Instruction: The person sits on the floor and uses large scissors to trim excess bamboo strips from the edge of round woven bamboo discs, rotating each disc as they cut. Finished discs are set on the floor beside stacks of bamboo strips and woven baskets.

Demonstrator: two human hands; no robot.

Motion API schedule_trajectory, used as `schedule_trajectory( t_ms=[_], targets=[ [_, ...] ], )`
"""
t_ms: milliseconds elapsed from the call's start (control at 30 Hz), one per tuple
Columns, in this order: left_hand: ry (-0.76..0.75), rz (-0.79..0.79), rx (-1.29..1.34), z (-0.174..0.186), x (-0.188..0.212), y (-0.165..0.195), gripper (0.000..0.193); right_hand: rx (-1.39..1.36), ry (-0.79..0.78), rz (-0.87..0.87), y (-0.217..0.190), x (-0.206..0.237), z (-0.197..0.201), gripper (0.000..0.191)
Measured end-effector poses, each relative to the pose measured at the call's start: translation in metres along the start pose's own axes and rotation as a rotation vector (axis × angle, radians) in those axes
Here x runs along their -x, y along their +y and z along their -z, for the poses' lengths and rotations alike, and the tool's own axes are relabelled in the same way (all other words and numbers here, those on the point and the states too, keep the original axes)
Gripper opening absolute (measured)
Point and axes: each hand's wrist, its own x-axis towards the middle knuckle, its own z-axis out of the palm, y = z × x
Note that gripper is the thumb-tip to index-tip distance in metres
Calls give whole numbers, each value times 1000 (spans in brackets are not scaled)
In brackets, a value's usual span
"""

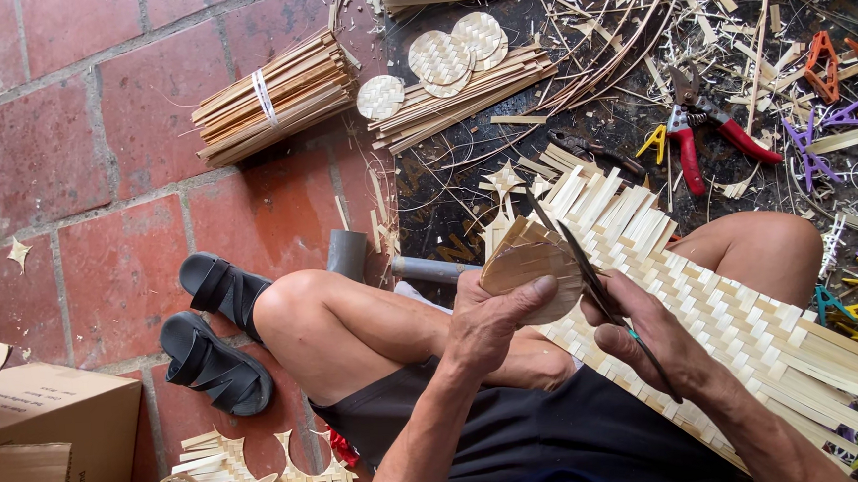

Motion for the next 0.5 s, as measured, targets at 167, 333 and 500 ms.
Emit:
schedule_trajectory(
  t_ms=[167,333,500],
  targets=[
    [3,30,-39,2,0,-1,31,7,-39,-193,-2,-1,9,62],
    [-70,14,-86,2,2,0,29,77,-81,-98,-3,-1,16,53],
    [-43,94,-103,2,2,4,29,131,-102,-180,-6,-6,23,50]
  ],
)
